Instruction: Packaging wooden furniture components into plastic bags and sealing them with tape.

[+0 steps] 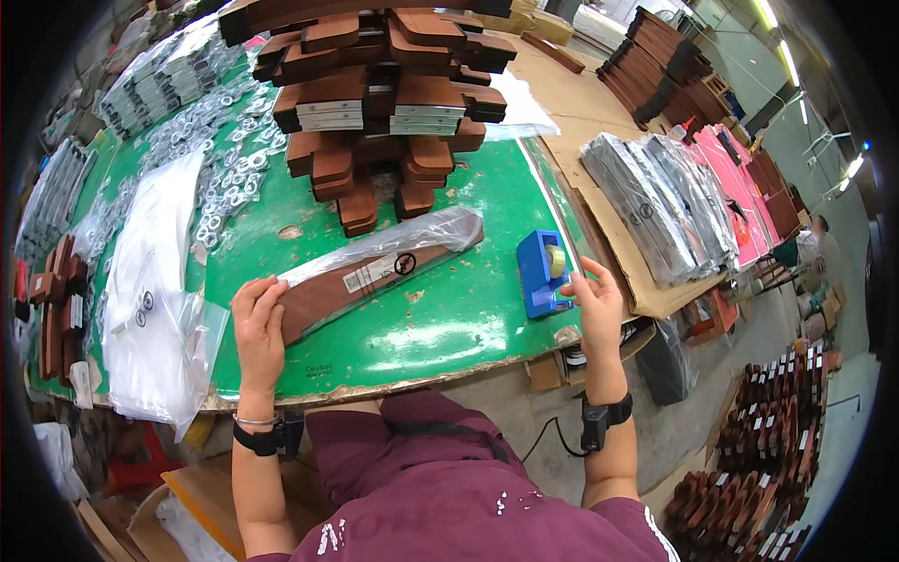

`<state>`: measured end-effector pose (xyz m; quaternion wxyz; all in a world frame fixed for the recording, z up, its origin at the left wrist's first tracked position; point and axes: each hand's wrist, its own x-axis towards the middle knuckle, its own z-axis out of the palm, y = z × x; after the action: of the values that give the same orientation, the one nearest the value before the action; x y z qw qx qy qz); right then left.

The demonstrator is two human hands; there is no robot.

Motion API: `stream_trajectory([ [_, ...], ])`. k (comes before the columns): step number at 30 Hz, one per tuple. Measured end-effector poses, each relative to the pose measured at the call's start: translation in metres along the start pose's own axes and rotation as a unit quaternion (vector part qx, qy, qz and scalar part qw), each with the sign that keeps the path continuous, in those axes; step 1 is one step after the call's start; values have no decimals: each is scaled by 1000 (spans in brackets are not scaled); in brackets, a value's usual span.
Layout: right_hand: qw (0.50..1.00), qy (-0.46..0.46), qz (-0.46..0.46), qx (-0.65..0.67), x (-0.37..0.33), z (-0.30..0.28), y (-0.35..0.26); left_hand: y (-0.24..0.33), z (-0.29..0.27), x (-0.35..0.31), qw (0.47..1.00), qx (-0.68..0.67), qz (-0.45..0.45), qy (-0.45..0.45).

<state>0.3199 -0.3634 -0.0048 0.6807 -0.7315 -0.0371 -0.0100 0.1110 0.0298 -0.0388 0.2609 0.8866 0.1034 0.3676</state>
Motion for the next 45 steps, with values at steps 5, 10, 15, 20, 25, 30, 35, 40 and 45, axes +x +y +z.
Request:
stream_trajectory([
  [5, 957, -32, -41, -284, 13, 3, 3, 0, 1, 1, 1000, -2, -4, -2],
  [10, 908, -30, -61, -412, 20, 15, -9, -1, 1, 0, 1000, 5, -3, -7],
  [15, 909, -24, -96, -405, 13, 12, -3, -2, 1, 1, 1000, -2, -7, -12],
  [20, 933, 12, -126, -338, 6, 8, -15, -4, 0, 3, 999, -17, -20, -19],
  [25, 977, 17, -70, -200, -1, 5, -16, -4, 1, 5, 999, -13, -20, -23],
  [30, 992, 29, -65, -105, -9, -2, -27, -2, -1, 4, 999, -18, -21, -20],
  [35, 999, 43, -23, -16, -25, -7, -39, -3, 3, 3, 1000, -8, -11, -15],
  [40, 998, 22, 5, 56, -49, -12, -23, -2, -1, 1, 1000, -6, -9, -9],
  [45, 987, 42, 101, 117, -73, -15, 7, 0, 0, 3, 1000, -2, 0, -12],
])
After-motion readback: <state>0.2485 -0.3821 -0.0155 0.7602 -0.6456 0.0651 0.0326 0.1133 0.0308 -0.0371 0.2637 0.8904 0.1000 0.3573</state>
